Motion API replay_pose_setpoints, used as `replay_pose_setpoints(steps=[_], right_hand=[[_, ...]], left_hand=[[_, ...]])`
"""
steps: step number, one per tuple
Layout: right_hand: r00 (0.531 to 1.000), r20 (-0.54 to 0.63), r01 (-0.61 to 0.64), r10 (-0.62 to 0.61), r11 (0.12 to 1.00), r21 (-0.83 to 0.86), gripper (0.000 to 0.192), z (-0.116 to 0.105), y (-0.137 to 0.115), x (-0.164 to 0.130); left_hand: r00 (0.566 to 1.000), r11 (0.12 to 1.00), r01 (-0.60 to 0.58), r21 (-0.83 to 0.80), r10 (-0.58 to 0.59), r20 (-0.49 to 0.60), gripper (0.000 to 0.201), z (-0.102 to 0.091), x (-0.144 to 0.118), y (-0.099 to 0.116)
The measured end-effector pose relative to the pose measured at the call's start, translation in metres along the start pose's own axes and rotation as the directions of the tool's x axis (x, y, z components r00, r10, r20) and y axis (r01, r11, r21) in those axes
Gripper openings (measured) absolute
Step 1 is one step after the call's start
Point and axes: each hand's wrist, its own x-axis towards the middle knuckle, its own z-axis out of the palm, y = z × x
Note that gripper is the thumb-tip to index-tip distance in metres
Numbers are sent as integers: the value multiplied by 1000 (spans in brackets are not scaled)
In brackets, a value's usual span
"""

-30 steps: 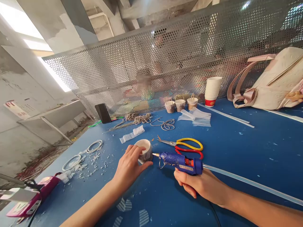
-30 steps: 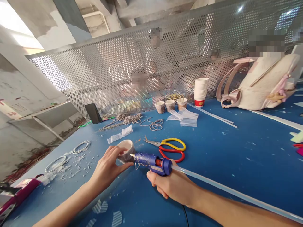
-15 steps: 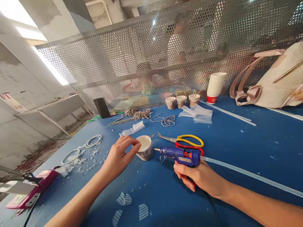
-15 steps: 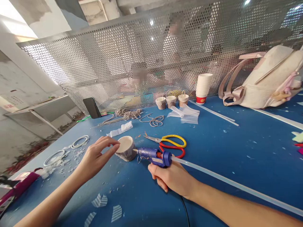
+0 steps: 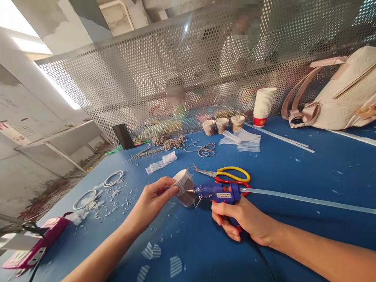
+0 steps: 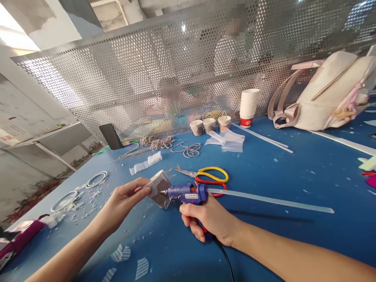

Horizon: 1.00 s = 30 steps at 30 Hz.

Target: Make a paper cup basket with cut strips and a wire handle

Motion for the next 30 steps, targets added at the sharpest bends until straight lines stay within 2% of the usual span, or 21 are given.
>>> replay_pose_setpoints(steps=[6,15,21,26,30], right_hand=[[1000,14,13,-14,999,34,30,-1,0,0],[998,58,31,-33,999,43,29,0,3,1],[997,64,34,-37,998,47,29,0,3,0],[999,21,26,-27,999,44,33,2,2,0],[997,-40,64,-67,995,-78,35,3,2,-1]], left_hand=[[998,991,47,-126,-51,-26,24,4,0,0],[998,994,58,-89,-57,10,23,5,-2,5],[996,987,91,-136,-90,18,23,7,-3,3],[992,983,127,-132,-129,-10,23,8,-3,1],[991,983,125,-131,-129,-21,24,8,-3,3]])
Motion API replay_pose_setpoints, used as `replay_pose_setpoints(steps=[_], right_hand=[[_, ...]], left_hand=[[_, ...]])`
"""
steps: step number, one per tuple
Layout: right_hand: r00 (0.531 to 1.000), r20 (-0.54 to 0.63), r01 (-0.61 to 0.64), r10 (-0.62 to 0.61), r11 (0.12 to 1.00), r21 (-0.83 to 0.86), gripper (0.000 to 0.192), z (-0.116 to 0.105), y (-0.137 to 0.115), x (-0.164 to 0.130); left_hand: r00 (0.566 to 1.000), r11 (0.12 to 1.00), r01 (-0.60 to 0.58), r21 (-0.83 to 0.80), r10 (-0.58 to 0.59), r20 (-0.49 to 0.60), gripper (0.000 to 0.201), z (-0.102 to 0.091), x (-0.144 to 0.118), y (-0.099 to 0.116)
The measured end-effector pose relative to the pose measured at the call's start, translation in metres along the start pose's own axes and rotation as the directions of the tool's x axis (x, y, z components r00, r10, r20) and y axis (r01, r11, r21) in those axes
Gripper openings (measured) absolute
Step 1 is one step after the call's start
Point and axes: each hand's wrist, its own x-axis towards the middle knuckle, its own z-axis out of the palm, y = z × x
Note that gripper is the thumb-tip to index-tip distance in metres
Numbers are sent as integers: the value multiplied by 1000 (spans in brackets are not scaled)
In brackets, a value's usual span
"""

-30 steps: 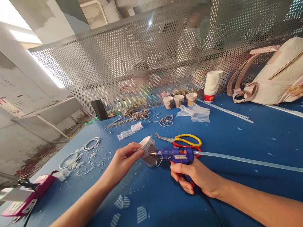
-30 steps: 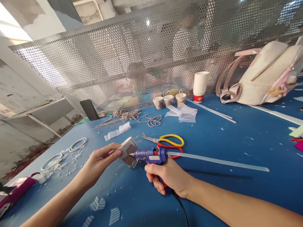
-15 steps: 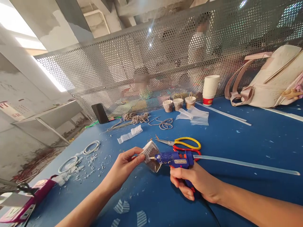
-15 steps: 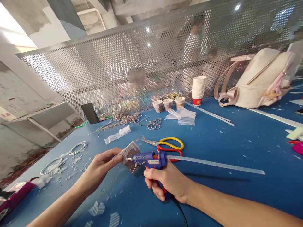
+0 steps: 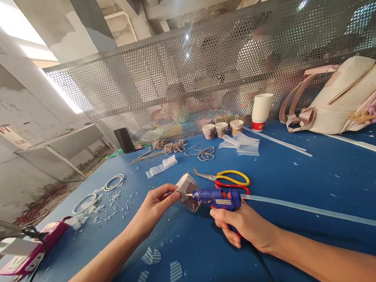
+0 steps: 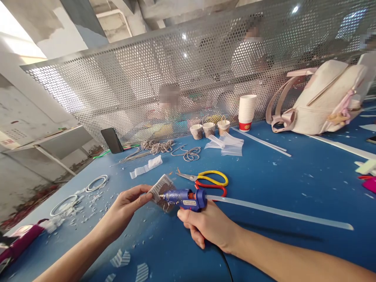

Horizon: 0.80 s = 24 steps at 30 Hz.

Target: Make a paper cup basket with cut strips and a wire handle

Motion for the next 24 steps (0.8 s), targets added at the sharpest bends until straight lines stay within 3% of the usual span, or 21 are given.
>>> replay_pose_setpoints(steps=[3,7,11,15,24], right_hand=[[999,-51,-26,18,985,-170,33,0,0,-4],[991,-124,-88,38,900,-427,35,3,-3,-10],[979,-184,-13,-84,882,-472,27,9,-11,-14],[973,-154,66,-172,844,-532,23,13,-18,-17],[941,-159,131,-298,757,-640,25,13,-8,-14]], left_hand=[[1000,1000,5,-4,-4,3,23,0,0,0],[1000,1000,0,4,0,13,23,-1,0,-2],[999,999,-29,42,28,20,23,-1,-1,-3],[997,992,-79,95,79,7,19,1,-1,-3],[994,979,-102,178,108,-25,19,1,-3,1]])
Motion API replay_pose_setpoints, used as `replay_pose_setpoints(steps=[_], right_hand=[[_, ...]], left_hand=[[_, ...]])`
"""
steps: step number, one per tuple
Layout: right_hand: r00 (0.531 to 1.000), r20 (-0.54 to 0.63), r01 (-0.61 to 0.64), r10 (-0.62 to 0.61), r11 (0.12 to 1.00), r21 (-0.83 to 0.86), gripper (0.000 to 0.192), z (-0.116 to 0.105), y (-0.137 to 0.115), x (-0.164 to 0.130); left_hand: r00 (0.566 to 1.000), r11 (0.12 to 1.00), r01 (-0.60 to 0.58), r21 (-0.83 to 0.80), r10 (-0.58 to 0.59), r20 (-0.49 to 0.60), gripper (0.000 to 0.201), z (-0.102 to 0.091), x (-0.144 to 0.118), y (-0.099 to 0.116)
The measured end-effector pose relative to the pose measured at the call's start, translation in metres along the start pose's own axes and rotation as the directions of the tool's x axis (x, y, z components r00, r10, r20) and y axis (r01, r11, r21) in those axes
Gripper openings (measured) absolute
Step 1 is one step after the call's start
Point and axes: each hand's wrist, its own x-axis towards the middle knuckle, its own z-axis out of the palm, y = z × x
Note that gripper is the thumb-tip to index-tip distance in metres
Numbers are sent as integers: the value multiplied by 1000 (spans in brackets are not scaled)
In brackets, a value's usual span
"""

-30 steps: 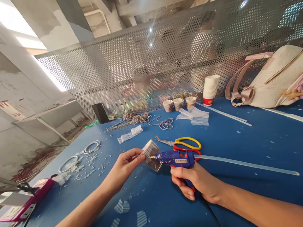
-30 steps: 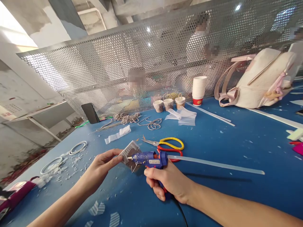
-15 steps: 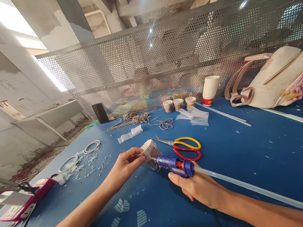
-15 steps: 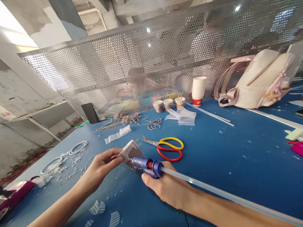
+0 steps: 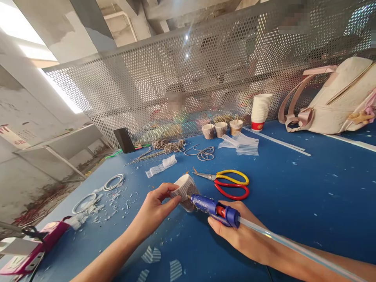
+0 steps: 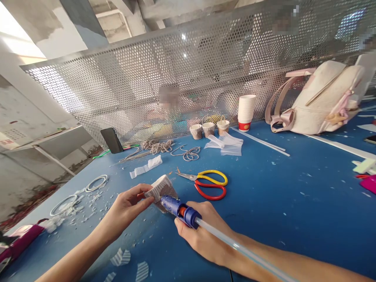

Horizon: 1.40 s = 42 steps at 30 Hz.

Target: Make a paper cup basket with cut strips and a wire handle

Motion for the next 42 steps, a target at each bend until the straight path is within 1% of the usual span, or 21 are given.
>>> replay_pose_setpoints(steps=[2,6,12,16,20,23,27,29,31,35,38,40,42], right_hand=[[1000,9,18,-18,1000,-8,26,1,1,1],[998,66,26,-24,999,-20,28,-1,2,2],[999,51,19,-19,1000,3,28,0,2,2],[997,70,-17,13,998,58,27,-3,-2,1],[995,86,-62,48,985,163,27,-6,-5,0],[991,60,-127,118,974,186,30,-5,0,0],[985,33,-175,172,964,199,32,0,13,-3],[980,38,-197,194,954,224,31,0,16,-5],[979,66,-201,190,949,243,31,-2,16,-7],[985,118,-151,125,957,249,31,-8,14,-7],[988,91,-141,123,962,232,30,-7,13,-5],[989,69,-145,133,965,219,30,-6,13,-5],[988,74,-147,134,967,206,30,-6,13,-4]], left_hand=[[1000,1000,-8,25,8,-3,18,0,0,0],[999,998,-38,47,38,-18,17,1,1,-2],[998,995,-61,81,61,-5,15,1,-1,0],[999,998,-31,58,33,-29,16,0,-1,1],[999,999,25,35,-23,-43,20,0,0,0],[998,999,49,13,-48,-41,23,0,0,-1],[998,999,34,42,-32,-51,20,2,0,-3],[998,998,20,67,-16,-62,18,3,1,-5],[997,995,6,100,2,-79,17,5,1,-8],[994,979,-38,199,59,-96,15,11,0,-10],[985,958,-145,246,164,-58,15,15,-4,-9],[970,935,-226,272,242,-26,17,17,-6,-7],[955,910,-283,302,295,7,19,19,-8,-5]])
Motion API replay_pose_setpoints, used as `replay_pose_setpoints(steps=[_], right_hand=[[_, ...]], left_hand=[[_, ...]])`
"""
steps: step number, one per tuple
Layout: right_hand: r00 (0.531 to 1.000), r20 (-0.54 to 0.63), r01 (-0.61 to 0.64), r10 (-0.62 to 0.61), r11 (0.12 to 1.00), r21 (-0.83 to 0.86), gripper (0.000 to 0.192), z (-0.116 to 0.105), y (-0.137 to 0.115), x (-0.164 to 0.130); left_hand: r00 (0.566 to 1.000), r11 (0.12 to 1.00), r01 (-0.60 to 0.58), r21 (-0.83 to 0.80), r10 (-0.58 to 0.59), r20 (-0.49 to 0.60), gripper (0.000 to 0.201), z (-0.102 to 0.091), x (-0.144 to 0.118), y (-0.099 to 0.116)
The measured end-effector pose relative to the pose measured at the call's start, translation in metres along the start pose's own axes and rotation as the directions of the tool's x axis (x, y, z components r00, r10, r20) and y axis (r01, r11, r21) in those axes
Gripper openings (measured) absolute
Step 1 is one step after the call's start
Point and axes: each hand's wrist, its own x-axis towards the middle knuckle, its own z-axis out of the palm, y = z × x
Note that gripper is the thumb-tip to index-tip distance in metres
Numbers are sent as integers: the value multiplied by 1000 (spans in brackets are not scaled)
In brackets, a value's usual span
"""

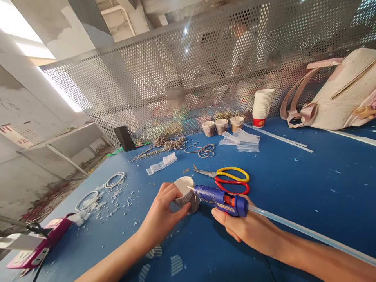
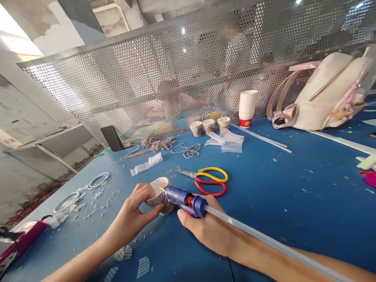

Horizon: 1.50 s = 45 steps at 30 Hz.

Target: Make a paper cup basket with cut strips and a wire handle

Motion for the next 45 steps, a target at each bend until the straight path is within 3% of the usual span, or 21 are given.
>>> replay_pose_setpoints(steps=[3,9,17,22,29,35,41,45], right_hand=[[1000,10,-14,14,1000,-3,29,0,0,0],[993,-117,-32,36,999,36,29,7,4,1],[1000,2,-10,9,999,51,30,-2,-6,0],[999,-36,4,-4,1000,25,33,-2,-4,-1],[998,-62,5,-4,1000,23,32,1,3,0],[995,-95,-33,37,999,39,32,1,1,-1],[999,23,-27,27,1000,5,32,-4,-12,0],[997,60,-51,52,999,-19,37,-7,-23,1]], left_hand=[[998,997,-57,52,55,34,19,1,-1,2],[989,981,-144,127,139,47,21,5,-4,-3],[969,944,-245,222,248,17,25,10,-7,-15],[963,935,-269,229,266,46,33,7,-9,-13],[972,956,-220,193,199,122,2,-8,-5,0],[935,905,-355,233,342,93,12,2,-3,-13],[902,845,-425,326,426,72,15,6,-1,-19],[911,865,-408,294,408,64,25,3,1,-22]])
